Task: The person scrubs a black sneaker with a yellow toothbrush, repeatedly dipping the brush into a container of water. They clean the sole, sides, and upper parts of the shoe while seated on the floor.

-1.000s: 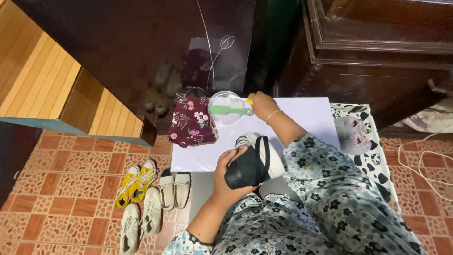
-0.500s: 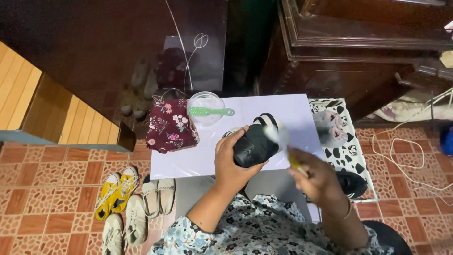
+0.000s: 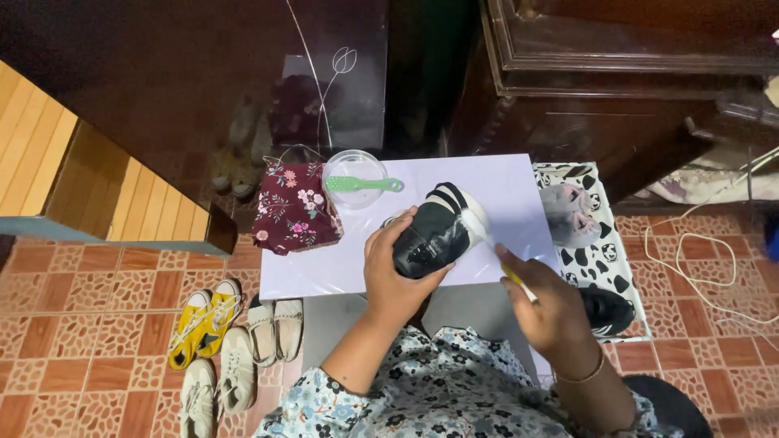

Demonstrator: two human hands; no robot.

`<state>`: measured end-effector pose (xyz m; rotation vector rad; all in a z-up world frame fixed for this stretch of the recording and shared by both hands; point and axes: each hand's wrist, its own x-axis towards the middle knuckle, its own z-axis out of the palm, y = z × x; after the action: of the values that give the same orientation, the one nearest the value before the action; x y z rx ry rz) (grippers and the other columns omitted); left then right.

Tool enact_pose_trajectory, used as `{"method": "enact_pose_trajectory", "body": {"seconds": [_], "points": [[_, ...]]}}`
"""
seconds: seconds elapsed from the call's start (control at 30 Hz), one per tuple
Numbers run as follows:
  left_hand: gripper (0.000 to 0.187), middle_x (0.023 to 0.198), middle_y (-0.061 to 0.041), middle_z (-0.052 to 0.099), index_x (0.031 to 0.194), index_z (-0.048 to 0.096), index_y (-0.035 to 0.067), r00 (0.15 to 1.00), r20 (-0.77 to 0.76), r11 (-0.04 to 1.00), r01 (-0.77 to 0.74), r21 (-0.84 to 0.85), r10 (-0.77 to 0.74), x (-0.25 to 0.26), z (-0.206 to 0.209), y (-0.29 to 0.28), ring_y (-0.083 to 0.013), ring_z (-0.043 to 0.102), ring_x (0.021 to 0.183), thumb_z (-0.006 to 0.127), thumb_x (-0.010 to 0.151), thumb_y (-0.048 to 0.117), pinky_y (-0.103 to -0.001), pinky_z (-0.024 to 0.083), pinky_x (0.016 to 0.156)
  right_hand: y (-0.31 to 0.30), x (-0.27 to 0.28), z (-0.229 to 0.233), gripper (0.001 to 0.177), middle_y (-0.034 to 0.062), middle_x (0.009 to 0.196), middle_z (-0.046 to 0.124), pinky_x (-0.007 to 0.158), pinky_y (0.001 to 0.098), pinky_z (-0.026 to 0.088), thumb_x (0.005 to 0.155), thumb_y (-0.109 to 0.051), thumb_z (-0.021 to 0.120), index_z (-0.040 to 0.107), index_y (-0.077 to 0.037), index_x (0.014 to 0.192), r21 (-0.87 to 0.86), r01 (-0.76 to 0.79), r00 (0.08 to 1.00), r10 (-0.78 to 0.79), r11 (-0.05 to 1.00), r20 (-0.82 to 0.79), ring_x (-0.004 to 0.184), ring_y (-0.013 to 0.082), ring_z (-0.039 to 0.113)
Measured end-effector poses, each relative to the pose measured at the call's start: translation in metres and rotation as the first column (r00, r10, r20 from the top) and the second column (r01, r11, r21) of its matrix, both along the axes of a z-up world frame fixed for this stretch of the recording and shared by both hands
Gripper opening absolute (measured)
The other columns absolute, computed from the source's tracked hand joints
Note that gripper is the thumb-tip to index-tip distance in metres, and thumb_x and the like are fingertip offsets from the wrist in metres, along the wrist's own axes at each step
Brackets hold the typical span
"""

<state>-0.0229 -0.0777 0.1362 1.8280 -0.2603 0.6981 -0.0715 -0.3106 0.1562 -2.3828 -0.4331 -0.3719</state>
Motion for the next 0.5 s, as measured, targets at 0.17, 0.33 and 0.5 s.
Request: {"method": "enact_pose_trajectory", "body": {"seconds": [0.17, 0.33, 0.5], "points": [[0.075, 0.141, -0.007, 0.062, 0.135, 0.053, 0.013, 0.999, -0.014, 1.0, 0.029, -0.004, -0.029, 0.001, -0.001, 0.002, -0.0258, 0.059, 0.132, 0.092, 0.072, 0.025, -0.04, 0.041, 0.114, 0.023, -0.009, -0.01, 0.044, 0.0046, 0.086, 0.058, 0.059, 0.0294, 0.04, 0.099, -0.003, 0.052, 0.056, -0.006, 0.143, 0.015, -0.242, 0.965, 0.239, 0.97, 0.11, 0.068, 0.016, 0.048], [0.081, 0.142, -0.005, 0.062, 0.137, 0.052, 0.015, 0.998, -0.06, 1.0, 0.006, -0.007, -0.006, 0.0, 0.002, 0.005, -0.0269, 0.058, 0.131, 0.094, 0.07, 0.03, -0.042, 0.041, 0.114, 0.015, -0.004, -0.016, 0.051, 0.0002, 0.079, 0.052, 0.067, 0.0297, 0.042, 0.098, -0.005, 0.061, 0.054, -0.016, 0.148, 0.1, -0.099, 0.993, 0.092, 0.99, 0.068, 0.067, 0.0159, 0.045], [0.081, 0.142, -0.003, 0.062, 0.138, 0.053, 0.016, 0.986, -0.159, 0.998, 0.037, -0.052, -0.045, 0.004, 0.009, 0.01, -0.0261, 0.056, 0.131, 0.091, 0.07, 0.033, -0.041, 0.04, 0.113, 0.017, 0.005, -0.034, 0.053, -0.003, 0.075, 0.048, 0.06, 0.0294, 0.036, 0.097, 0.001, 0.064, 0.053, -0.013, 0.147, 0.182, -0.24, 0.97, 0.227, 0.954, 0.093, 0.066, 0.0129, 0.037]]}}
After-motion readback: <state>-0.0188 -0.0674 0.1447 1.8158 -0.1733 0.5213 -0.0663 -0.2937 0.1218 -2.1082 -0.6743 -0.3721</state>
